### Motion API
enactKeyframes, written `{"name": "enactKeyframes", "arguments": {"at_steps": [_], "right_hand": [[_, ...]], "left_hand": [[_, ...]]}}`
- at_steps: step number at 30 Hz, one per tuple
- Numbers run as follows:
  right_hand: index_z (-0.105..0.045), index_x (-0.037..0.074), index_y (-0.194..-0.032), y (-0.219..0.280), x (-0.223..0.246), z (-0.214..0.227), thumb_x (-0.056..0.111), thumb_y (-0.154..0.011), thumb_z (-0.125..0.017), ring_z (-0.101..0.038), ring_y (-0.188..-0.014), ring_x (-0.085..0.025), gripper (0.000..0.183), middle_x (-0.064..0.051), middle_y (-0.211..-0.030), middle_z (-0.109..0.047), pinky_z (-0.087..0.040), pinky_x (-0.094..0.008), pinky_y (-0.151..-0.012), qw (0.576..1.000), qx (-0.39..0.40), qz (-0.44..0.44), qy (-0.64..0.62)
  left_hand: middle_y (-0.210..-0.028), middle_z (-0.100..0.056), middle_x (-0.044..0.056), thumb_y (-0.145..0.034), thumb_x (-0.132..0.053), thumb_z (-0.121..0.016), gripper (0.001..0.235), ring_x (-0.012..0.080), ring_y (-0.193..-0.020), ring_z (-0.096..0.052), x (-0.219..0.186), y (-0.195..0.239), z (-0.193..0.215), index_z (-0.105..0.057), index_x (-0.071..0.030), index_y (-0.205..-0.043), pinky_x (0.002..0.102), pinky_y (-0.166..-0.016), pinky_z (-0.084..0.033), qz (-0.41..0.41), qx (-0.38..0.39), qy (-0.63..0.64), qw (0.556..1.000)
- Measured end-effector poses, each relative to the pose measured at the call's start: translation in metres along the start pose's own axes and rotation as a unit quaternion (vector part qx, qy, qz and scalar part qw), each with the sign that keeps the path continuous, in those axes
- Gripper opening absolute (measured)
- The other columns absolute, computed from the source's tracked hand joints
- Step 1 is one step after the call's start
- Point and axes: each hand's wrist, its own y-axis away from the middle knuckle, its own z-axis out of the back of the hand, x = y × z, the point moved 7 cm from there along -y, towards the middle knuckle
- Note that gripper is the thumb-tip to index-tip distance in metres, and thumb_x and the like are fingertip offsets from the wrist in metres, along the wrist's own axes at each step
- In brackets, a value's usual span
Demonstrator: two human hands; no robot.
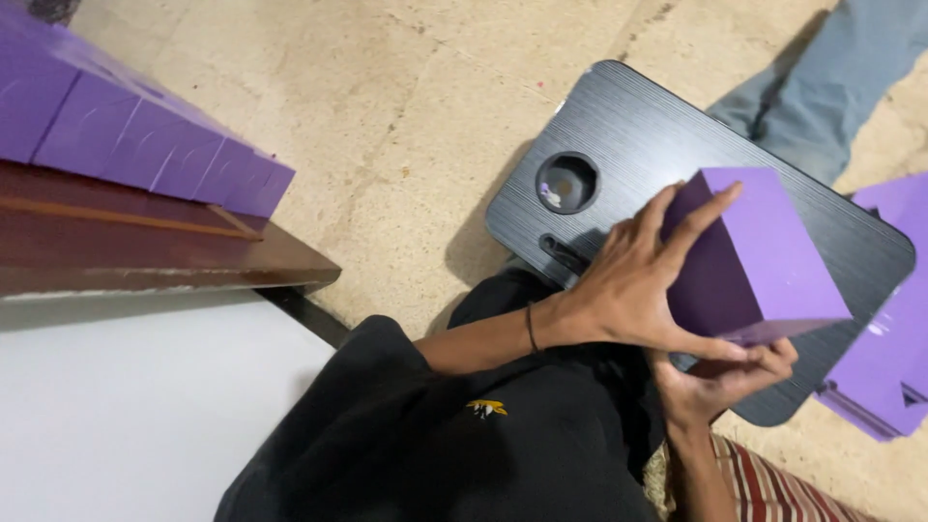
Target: The person folds and assembles a cardboard box on a lap desk by hand, tucking in various tabs to form the structure.
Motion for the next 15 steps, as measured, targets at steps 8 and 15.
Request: {"name": "enactKeyframes", "arguments": {"at_steps": [8,15], "right_hand": [[-0.031,-0.002,-0.125,-0.02,0.013,-0.018,0.009,-0.082,-0.083,-0.043,-0.136,-0.037,0.068,-0.016,-0.138,-0.028,-0.047,-0.047,-0.119,0.994,0.092,0.044,-0.047],[-0.033,-0.006,-0.138,-0.048,-0.018,0.026,-0.015,-0.094,-0.073,-0.046,-0.128,-0.042,0.059,-0.019,-0.15,-0.028,-0.048,-0.049,-0.107,0.998,0.04,0.036,0.035]], "left_hand": [[-0.172,-0.026,0.028,-0.062,-0.09,-0.084,0.145,0.0512,-0.151,-0.044,0.049,-0.014,0.035,0.009,-0.048,-0.166,0.066,-0.118,-0.042,-0.024,-0.067,-0.052,0.996],[-0.161,-0.028,0.03,-0.062,-0.061,-0.114,0.145,0.0473,-0.141,-0.049,0.231,0.018,0.21,-0.009,-0.042,-0.161,0.063,-0.116,-0.04,0.208,-0.169,-0.243,0.932]]}}
